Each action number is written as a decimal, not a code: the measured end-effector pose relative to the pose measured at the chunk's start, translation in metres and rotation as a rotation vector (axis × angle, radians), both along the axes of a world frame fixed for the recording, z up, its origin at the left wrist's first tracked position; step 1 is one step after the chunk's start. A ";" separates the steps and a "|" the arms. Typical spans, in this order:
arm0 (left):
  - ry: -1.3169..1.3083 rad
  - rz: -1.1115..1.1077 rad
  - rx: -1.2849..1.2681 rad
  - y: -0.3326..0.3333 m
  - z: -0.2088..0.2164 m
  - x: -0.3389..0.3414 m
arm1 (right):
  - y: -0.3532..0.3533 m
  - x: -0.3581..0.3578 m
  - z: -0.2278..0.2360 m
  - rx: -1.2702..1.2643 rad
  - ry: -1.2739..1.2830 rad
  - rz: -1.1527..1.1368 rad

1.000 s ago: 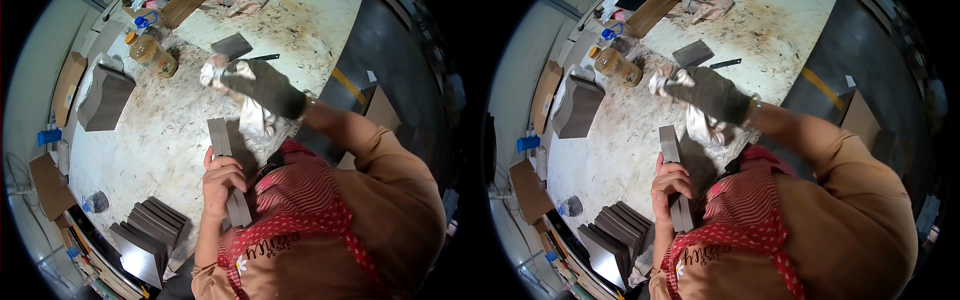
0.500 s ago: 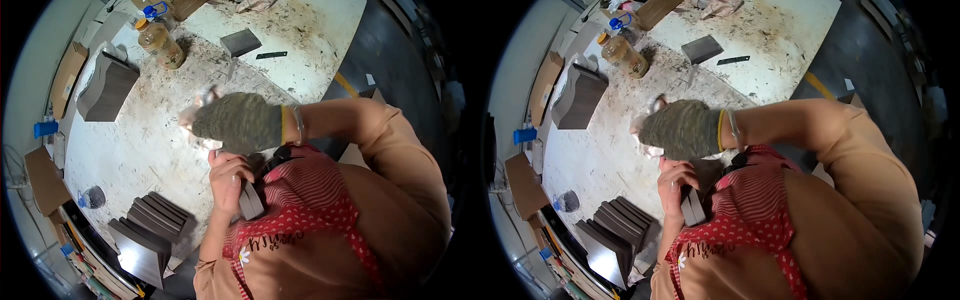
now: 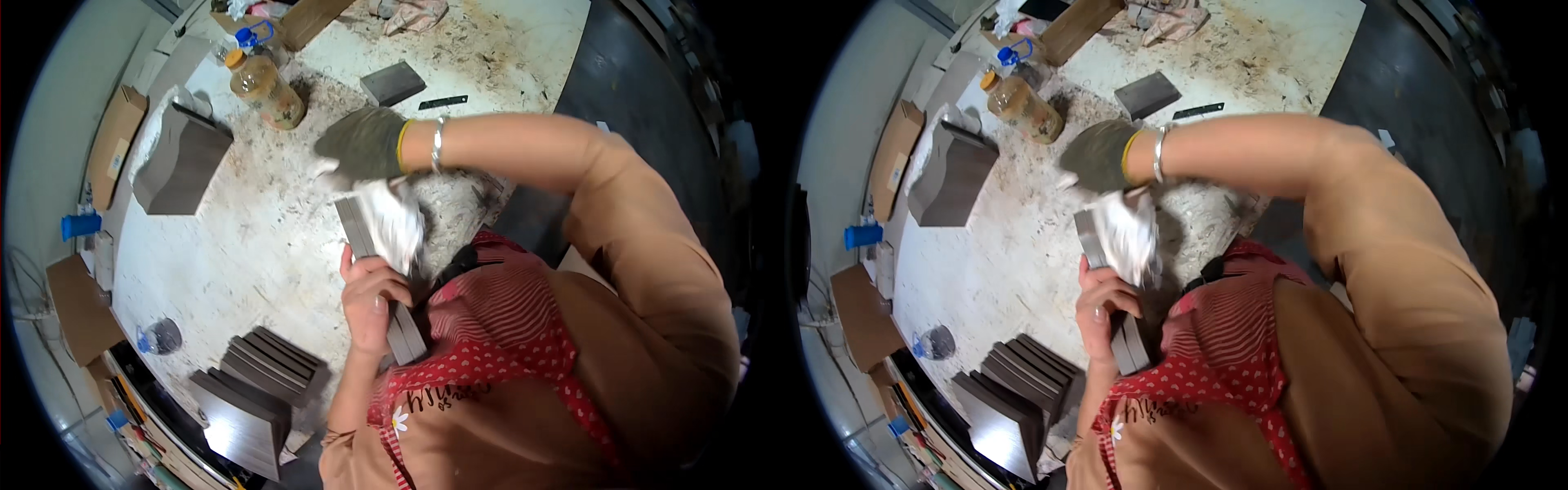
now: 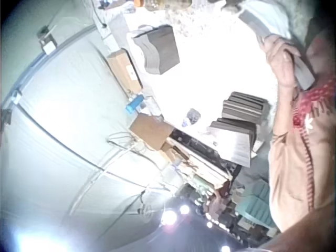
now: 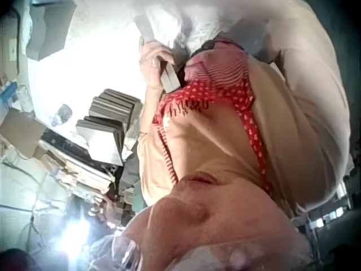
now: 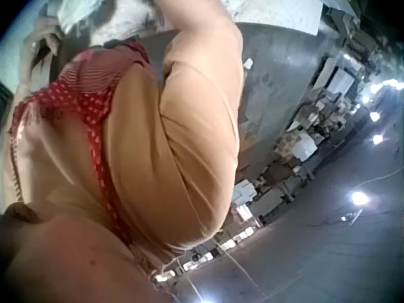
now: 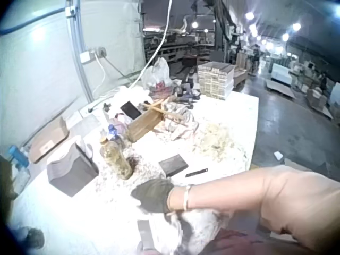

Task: The person is cleaning or polishing curved wooden furniture components using a liquid and a cloth.

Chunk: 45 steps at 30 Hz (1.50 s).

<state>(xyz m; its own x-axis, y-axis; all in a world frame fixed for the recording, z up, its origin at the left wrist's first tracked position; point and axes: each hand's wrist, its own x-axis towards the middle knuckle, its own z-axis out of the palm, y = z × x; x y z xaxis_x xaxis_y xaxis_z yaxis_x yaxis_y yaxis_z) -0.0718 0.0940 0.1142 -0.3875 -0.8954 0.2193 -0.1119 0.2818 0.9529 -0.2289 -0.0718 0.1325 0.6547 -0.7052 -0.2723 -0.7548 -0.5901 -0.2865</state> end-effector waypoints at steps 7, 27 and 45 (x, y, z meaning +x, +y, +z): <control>-0.036 -0.010 -0.052 0.000 -0.002 0.005 | 0.055 0.005 -0.002 -0.124 -0.584 0.269; -0.040 0.017 -0.051 -0.004 0.001 0.006 | 0.026 0.035 -0.012 -0.113 -0.572 0.040; -0.042 0.020 -0.034 0.005 -0.008 0.013 | 0.002 0.008 -0.032 1.003 -0.822 -0.320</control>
<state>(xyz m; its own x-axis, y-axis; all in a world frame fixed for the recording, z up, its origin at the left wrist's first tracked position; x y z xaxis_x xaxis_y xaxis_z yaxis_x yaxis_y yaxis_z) -0.0588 0.0987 0.1061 -0.3790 -0.8955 0.2333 -0.1580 0.3111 0.9372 -0.2205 -0.0696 0.1007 0.7217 -0.5859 -0.3686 -0.2197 0.3110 -0.9247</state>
